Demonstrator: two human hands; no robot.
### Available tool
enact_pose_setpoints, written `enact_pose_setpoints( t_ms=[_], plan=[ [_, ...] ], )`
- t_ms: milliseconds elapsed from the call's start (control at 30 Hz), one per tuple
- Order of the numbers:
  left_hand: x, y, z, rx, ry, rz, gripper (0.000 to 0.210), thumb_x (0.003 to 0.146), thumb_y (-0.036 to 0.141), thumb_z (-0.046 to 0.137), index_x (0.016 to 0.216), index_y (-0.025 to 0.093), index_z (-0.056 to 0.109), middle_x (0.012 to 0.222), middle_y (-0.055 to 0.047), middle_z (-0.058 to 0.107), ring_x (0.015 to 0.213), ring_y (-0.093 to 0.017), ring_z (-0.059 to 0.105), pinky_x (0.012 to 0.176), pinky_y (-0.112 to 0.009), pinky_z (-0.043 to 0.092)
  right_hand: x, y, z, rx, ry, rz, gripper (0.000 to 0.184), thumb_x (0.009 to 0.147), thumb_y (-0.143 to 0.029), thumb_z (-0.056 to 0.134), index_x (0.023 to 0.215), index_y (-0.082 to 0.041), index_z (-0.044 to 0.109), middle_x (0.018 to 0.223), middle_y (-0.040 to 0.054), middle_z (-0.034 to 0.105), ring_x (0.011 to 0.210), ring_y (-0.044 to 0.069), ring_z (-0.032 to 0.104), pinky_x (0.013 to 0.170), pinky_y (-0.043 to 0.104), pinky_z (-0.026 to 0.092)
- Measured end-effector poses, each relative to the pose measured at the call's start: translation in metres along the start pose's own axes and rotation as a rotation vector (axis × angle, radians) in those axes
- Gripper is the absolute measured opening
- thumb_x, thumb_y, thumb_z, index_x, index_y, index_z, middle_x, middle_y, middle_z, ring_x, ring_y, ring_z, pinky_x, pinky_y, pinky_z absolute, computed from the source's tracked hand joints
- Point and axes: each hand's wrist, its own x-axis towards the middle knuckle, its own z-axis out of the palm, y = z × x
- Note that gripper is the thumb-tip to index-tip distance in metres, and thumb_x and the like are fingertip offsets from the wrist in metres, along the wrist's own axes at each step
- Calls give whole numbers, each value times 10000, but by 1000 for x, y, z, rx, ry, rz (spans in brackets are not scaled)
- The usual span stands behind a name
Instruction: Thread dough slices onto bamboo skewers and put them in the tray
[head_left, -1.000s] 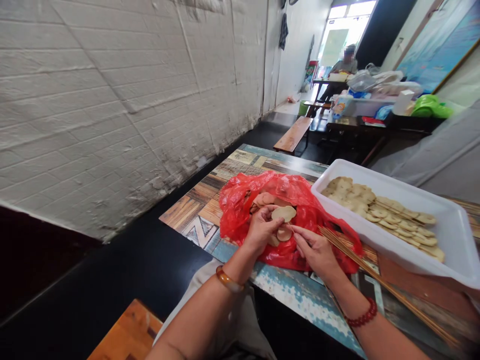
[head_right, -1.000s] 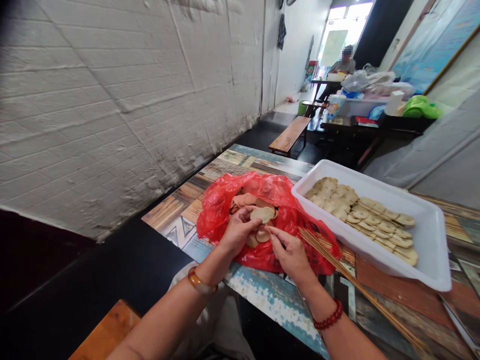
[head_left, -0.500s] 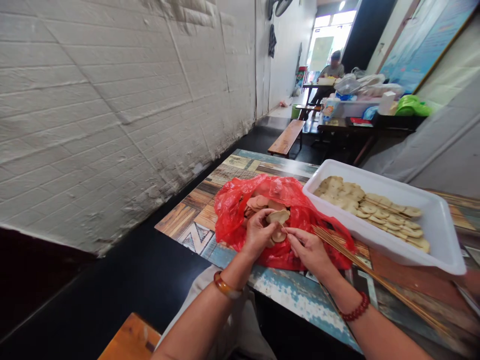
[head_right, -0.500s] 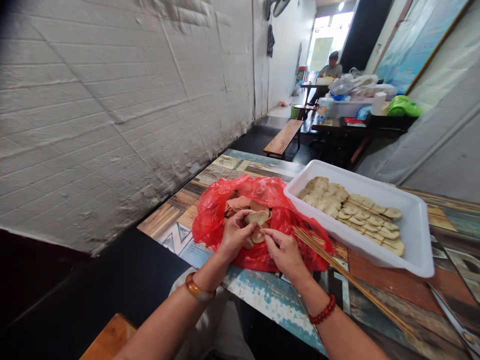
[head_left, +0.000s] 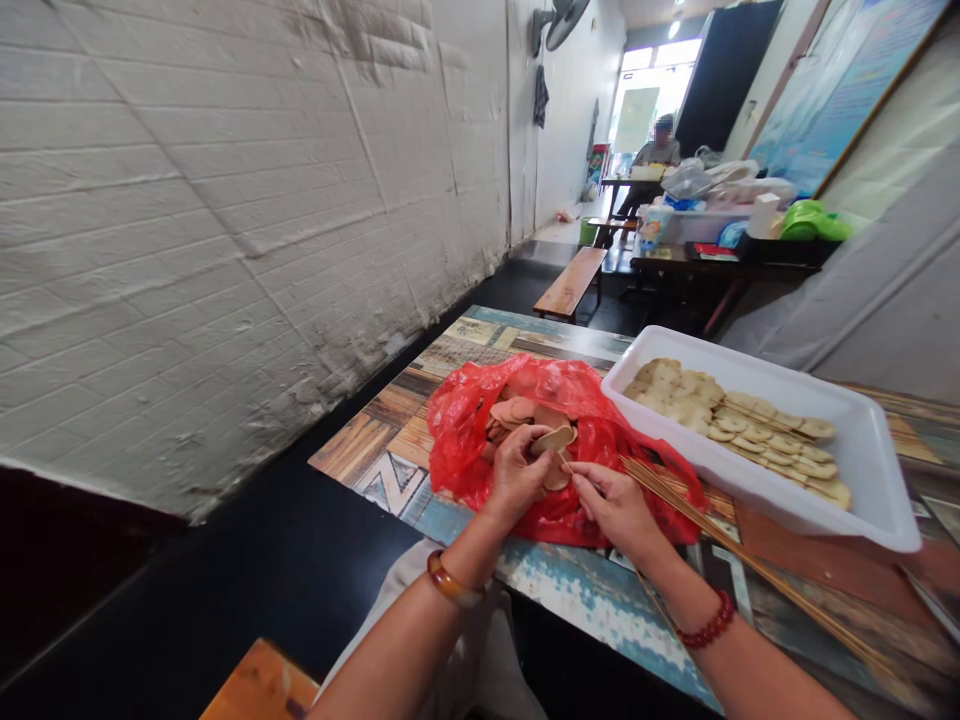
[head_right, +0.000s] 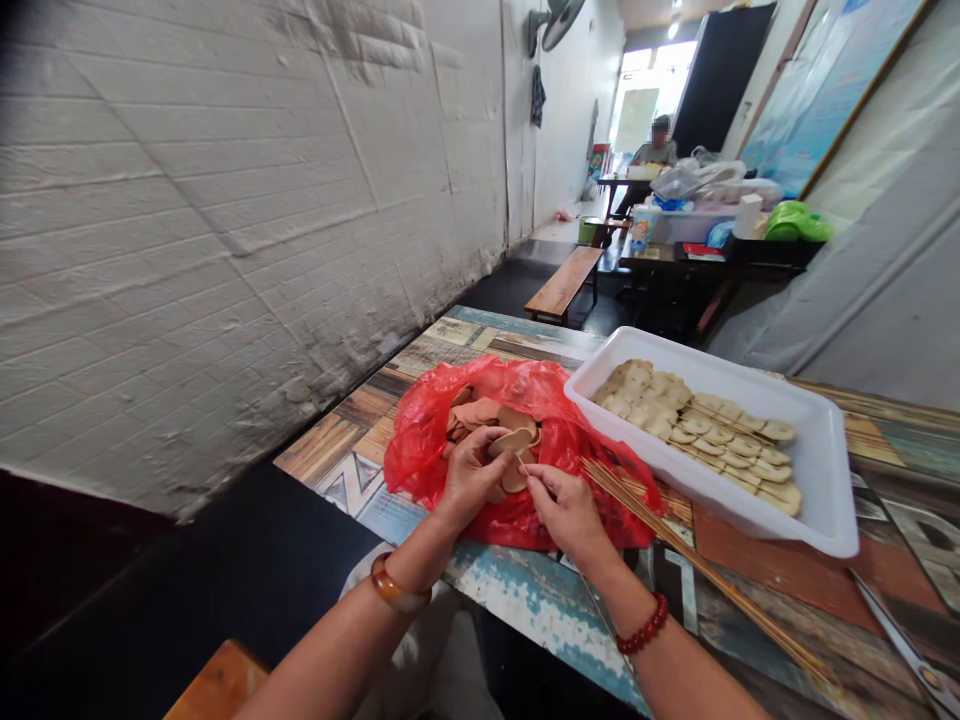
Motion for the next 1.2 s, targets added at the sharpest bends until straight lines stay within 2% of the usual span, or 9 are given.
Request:
enact_pose_setpoints(
  t_ms=[100,267,433,633,833,1200],
  plan=[
    [0,3,-1,24,-13,25,219,703,136,581,913,173,632,855,-34,647,800,-162,593,764,-275,458,0,-3,-1,-15,-6,-23,356,858,-392,469,954,-129,688,470,-45,487,408,103,464,438,210,380],
    [-1,2,0,-48,-24,-41,232,697,164,617,928,178,630,876,-36,655,801,-170,598,749,-273,464,-1,-5,-2,-21,21,-53,338,866,-434,474,830,-152,658,464,-43,493,416,111,476,448,211,383],
    [-1,1,0,-104,-51,-81,259,704,182,624,962,184,623,883,-31,650,791,-164,591,727,-259,461,-1,-4,-1,-39,32,-71,333,876,-441,463,820,-169,645,477,-41,495,434,119,476,457,216,381],
    [0,1,-1,-128,-11,-103,375,659,160,651,1028,194,601,958,-42,636,852,-172,585,748,-261,458,-2,-2,0,-68,38,-67,322,884,-419,456,829,-168,651,495,-37,501,446,121,477,456,218,378],
    [0,4,0,-152,-21,-106,407,660,159,654,1056,187,569,826,-8,583,745,-135,553,668,-230,436,-2,-5,0,-86,41,-94,318,887,-399,449,798,-165,644,486,-32,522,442,126,503,460,221,384],
    [-1,7,1,-204,-67,-172,460,630,186,696,1066,182,550,748,10,575,672,-122,542,626,-225,425,-1,-7,-3,-143,74,-140,295,885,-371,442,739,-191,624,490,-25,552,459,134,524,480,222,380]
  ],
)
